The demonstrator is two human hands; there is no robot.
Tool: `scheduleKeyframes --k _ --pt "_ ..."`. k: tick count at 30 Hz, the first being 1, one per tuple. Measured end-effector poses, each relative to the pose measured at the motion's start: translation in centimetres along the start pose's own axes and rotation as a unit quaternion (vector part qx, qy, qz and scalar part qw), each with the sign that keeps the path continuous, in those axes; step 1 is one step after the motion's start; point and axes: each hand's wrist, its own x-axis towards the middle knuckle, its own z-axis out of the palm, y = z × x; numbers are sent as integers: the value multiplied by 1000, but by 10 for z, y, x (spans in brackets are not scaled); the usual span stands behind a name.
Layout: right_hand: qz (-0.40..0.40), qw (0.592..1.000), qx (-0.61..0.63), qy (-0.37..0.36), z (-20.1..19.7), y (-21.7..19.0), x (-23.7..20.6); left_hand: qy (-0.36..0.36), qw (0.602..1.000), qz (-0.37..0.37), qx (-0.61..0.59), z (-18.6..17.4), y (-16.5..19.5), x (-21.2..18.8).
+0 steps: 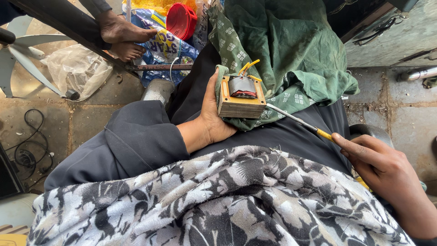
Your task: The person disassembles and repairs an electrical transformer using pliers, a screwdriver, and a hammer on a workbench.
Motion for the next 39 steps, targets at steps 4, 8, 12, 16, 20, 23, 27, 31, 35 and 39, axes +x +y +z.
scheduleKeyframes --k 4,8,12,16,20,23,27,31,35,39 --pt "-6 1000 5 8 0 -1 0 -16 1000 -2 -3 0 0 0" --pt "-6 1000 -2 13 -1 0 -1 -28 1000 0 -2 0 -1 0" --pt "-11 1000 2 12 -1 1 -1 -24 1000 2 4 0 -1 0" --pt "-12 1000 3 12 0 1 -1 -20 1000 -1 -1 1 0 0" --pt "-4 1000 4 9 -1 0 -1 -23 1000 0 -3 2 0 -1" --pt "-4 1000 5 8 -1 -1 -1 -34 999 0 0 2 -1 -1" --pt "0 1000 6 4 -2 -1 0 -35 999 -9 3 2 0 -1" --pt "-5 1000 10 7 -2 -2 0 -25 1000 -9 2 2 0 -1" --pt "-6 1000 16 7 -2 -2 -1 -24 1000 -4 1 2 -1 -1" --pt "-4 1000 16 6 -2 -2 -1 -26 1000 1 4 2 -2 -1"
